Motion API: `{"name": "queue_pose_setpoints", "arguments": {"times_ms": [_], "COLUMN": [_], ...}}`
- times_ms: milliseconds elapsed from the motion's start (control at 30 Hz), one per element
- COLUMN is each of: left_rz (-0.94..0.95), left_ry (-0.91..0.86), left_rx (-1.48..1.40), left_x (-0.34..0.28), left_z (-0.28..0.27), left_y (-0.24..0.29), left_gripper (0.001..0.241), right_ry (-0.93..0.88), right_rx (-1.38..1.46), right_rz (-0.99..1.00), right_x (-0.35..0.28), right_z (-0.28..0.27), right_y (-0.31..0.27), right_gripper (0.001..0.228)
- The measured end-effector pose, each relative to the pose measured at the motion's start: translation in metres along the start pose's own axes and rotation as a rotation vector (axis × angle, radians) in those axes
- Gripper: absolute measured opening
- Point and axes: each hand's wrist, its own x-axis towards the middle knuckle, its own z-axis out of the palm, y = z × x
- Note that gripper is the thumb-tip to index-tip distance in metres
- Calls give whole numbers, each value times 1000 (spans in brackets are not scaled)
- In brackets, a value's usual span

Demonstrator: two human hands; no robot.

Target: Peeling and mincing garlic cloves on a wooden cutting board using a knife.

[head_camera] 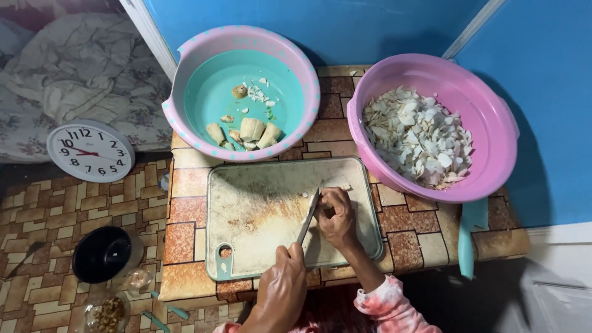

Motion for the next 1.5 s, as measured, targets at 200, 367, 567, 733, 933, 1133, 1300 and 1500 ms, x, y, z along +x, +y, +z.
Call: {"name": "queue_pose_setpoints", "arguments": {"times_ms": [200,367,567,733,933,1133,1300,1500], "left_rz": [25,-31,-32,-54,-29,-54,-74,-145], "left_ry": [68,-25,22,47,42,10,8,-59], "left_rx": [116,-137,-195,-168,-189,-211,-165,-111], "left_x": [33,29,4,-6,-1,-2,-17,-20], "left_z": [19,5,8,24,27,9,4,7], "left_y": [-12,-14,-16,-15,-5,2,9,19], "left_gripper": [24,27,22,16,21,16,18,18], "right_ry": [-17,-34,-43,-70,-47,36,45,57], "right_rx": [83,81,60,71,68,66,76,75], "right_rz": [22,19,-29,-10,43,14,-17,-24], "right_x": [10,6,7,4,1,1,1,2], "right_z": [-11,-11,-12,-14,-14,-15,-13,-12], "right_y": [-27,-22,-19,-21,-24,-20,-18,-18], "right_gripper": [7,5,4,8,6,2,7,9]}}
